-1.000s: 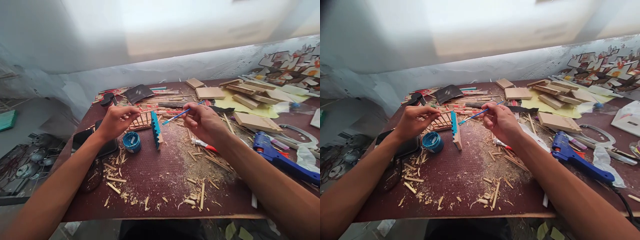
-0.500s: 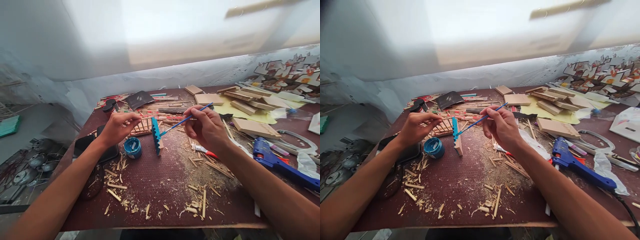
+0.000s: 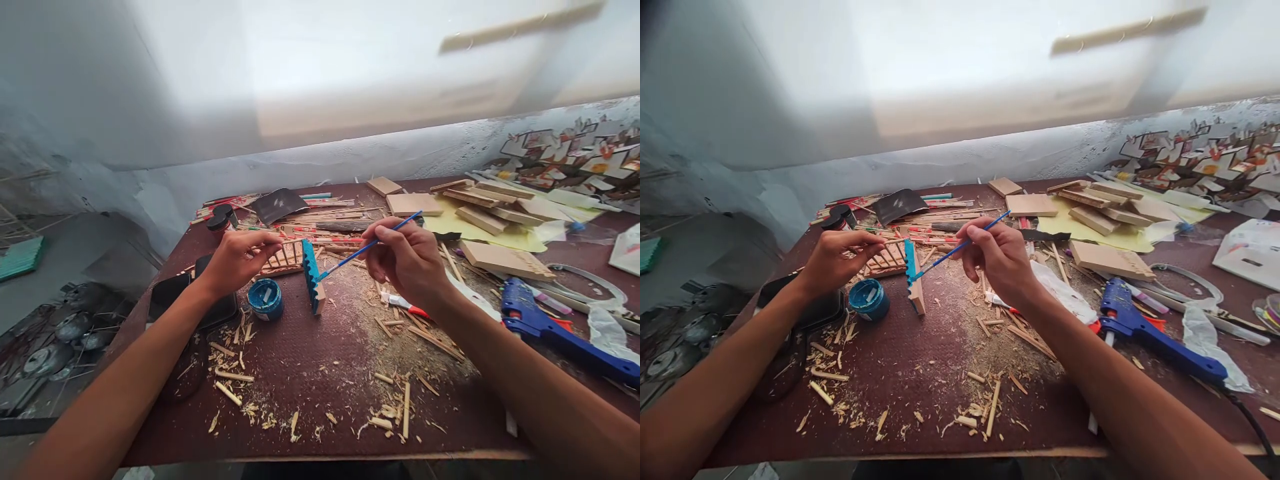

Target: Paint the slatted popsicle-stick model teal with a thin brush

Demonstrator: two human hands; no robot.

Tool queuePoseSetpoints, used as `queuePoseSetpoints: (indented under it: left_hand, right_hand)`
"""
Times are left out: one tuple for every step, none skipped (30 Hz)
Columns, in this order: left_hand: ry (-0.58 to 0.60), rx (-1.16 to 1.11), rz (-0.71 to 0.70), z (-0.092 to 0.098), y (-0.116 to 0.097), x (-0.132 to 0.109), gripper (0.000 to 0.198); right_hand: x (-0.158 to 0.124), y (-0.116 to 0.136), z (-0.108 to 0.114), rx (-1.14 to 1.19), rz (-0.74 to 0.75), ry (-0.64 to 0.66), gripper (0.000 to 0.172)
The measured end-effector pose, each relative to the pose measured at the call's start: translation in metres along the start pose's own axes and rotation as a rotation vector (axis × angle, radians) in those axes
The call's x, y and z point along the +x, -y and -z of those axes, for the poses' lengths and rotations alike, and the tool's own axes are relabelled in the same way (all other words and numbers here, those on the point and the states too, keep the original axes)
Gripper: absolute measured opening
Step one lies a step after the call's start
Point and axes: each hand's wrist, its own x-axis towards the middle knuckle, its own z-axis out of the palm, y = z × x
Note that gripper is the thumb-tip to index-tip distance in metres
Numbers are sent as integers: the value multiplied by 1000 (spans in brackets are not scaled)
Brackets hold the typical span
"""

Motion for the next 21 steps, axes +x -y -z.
queuePoseSetpoints:
  left_hand:
    - [0,-2,-1,0,0,0,11]
    - [-1,-4,0,0,0,0,10]
    - [-2,-6,2,-1,0,0,10]
    - [-2,-8,4,-1,0,0,10]
    - [-3,-10,6,-1,0,0,10]
    - [-3,-12,8,-1,0,0,10]
    - [-3,-14,10,-1,0,0,10]
    - [-2,-15,11,-1,0,-1,10]
    - [-1,-15,14,-1,0,-1,11]
    - [0,-15,16,-1,0,-1,11]
    - [1,-15,19,-1,0,-1,11]
    - [2,-15,21,-1,0,0,11]
    - [3,-14,24,-1,0,0,12]
    - [5,-14,26,-1,0,0,12]
    - [6,-14,27,-1,1,0,12]
    - [6,-14,27,-1,1,0,12]
    - [6,-15,27,-1,1,0,12]
    - [5,-16,27,-1,1,0,12]
    - [4,-17,26,-1,1,0,12]
    - [3,-18,24,-1,1,0,12]
    - [2,-20,22,-1,1,0,12]
  right_hand:
    - [0,0,0,-8,5,-12,25]
    - [0,0,0,-9,8,-27,24]
    - [0,0,0,-4,9,-38,22]
    - [1,0,0,3,7,-41,21]
    - [1,0,0,9,3,-37,20]
    - [1,0,0,13,0,-28,20]
    - [1,0,0,13,-2,-21,20]
    - [2,0,0,14,0,-19,21]
    - [2,1,0,16,6,-24,21]
    - [1,1,0,21,12,-33,21]
    - [1,2,-1,28,17,-42,20]
    - [1,3,-1,35,17,-46,20]
    - [0,3,-2,40,13,-43,20]
    - [0,3,-2,41,9,-34,21]
    - [-1,3,-3,37,5,-23,22]
    - [-1,3,-3,27,2,-10,24]
    - [-1,2,-3,14,2,-2,24]
    - [-1,2,-2,1,6,-1,24]
    - [0,2,-2,-7,14,-7,23]
    - [0,1,-2,-7,24,-18,21]
    - [0,1,-1,1,36,-32,20]
